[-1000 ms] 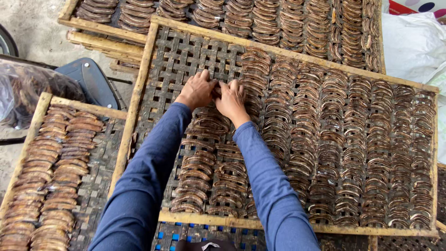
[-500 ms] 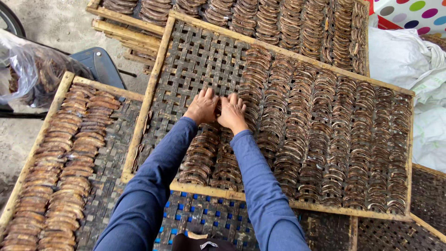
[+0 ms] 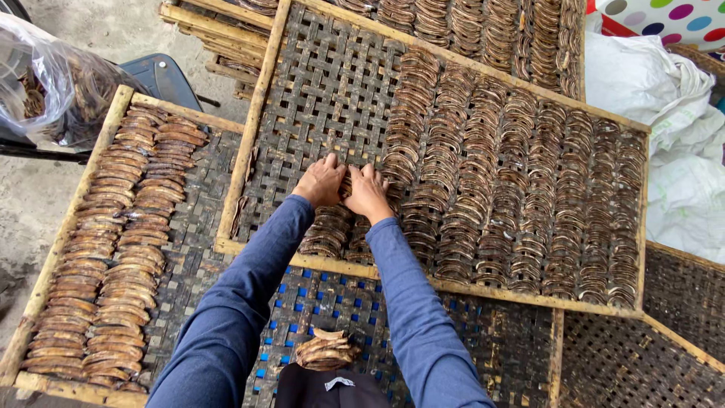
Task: The person picks up dried banana slices from a plastic bag and from the trays and arranges them in neat rows on woven bamboo drying trays. They reposition and rotate the trays to reach empty sections and continue placing slices one at a time across the tray surfaces.
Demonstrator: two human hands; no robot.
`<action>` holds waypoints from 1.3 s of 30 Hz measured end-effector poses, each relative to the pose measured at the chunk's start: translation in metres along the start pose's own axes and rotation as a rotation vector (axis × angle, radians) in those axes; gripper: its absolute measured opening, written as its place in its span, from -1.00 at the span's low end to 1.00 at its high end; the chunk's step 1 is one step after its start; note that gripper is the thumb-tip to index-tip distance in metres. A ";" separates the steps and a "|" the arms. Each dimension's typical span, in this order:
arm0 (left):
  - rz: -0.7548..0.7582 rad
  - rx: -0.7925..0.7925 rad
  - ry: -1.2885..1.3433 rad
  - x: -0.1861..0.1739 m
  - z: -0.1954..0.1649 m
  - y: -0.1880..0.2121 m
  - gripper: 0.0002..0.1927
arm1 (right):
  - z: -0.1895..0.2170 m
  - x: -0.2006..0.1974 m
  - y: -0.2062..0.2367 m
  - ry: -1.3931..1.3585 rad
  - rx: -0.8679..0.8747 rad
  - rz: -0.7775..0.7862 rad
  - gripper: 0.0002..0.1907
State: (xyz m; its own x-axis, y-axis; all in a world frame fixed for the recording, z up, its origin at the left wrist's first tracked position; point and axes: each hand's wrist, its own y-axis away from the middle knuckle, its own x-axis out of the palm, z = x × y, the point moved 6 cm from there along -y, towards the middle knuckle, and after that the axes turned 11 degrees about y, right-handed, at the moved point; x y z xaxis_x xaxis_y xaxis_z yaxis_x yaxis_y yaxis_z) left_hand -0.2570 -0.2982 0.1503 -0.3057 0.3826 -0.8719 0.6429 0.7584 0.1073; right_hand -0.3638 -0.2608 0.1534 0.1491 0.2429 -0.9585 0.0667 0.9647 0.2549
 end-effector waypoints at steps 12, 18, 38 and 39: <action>-0.088 0.113 0.129 0.015 -0.018 0.086 -0.28 | 0.030 0.023 0.076 -0.080 -0.097 -0.077 0.01; -0.048 -0.034 0.032 0.038 -0.017 0.113 -0.46 | 0.041 0.046 0.104 -0.038 -0.001 0.004 -0.21; -0.380 0.177 0.154 0.045 -0.021 0.177 -0.52 | 0.060 0.053 0.151 -0.113 -0.225 -0.398 -0.23; -0.433 0.186 0.121 0.045 -0.021 0.181 -0.55 | 0.061 0.055 0.154 -0.132 -0.274 -0.418 -0.19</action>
State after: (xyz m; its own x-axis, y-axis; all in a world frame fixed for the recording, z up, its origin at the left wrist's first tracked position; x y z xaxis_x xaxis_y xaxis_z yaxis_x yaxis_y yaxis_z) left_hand -0.1689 -0.1329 0.1404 -0.6450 0.1196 -0.7547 0.5502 0.7582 -0.3500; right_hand -0.2848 -0.1053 0.1482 0.2893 -0.1672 -0.9425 -0.1109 0.9721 -0.2065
